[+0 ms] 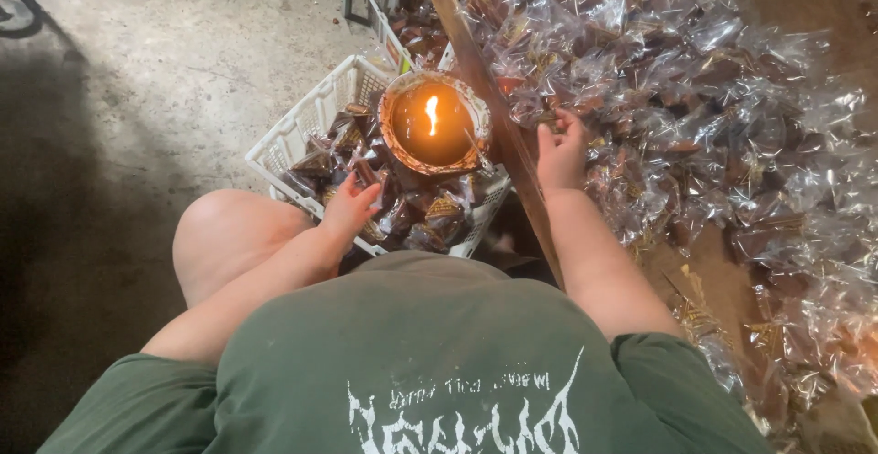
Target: Sealing plastic bread bags by folding the top and passing it over a small flame to melt the plastic shut.
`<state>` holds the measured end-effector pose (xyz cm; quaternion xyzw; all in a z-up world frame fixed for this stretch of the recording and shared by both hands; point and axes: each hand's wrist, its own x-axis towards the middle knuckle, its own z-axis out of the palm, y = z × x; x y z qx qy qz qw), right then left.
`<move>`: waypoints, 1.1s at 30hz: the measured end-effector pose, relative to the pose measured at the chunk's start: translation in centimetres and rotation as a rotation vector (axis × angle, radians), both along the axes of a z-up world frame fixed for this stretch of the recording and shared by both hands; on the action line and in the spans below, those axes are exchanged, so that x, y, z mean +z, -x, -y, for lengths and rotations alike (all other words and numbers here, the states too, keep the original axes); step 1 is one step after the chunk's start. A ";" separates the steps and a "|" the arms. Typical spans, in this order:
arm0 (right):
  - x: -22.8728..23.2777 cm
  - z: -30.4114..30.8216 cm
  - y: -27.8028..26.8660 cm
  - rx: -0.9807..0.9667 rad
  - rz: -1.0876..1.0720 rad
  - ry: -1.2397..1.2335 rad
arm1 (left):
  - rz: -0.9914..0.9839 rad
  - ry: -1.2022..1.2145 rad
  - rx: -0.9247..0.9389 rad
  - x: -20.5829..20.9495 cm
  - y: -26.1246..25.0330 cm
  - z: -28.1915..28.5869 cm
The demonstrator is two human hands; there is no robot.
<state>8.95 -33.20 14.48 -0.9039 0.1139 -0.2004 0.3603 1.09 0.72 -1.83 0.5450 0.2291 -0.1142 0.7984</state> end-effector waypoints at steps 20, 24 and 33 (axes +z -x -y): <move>0.9 4.1 -1.9 -0.368 0.105 -0.330 | 0.063 -0.101 -0.424 2.8 1.5 0.3; 3.9 -0.7 2.5 -0.400 0.146 -0.383 | 0.052 0.008 -0.451 2.9 1.2 1.0; -3.6 -8.0 10.5 0.776 -0.235 -0.540 | 0.165 0.405 -0.539 3.3 2.3 2.1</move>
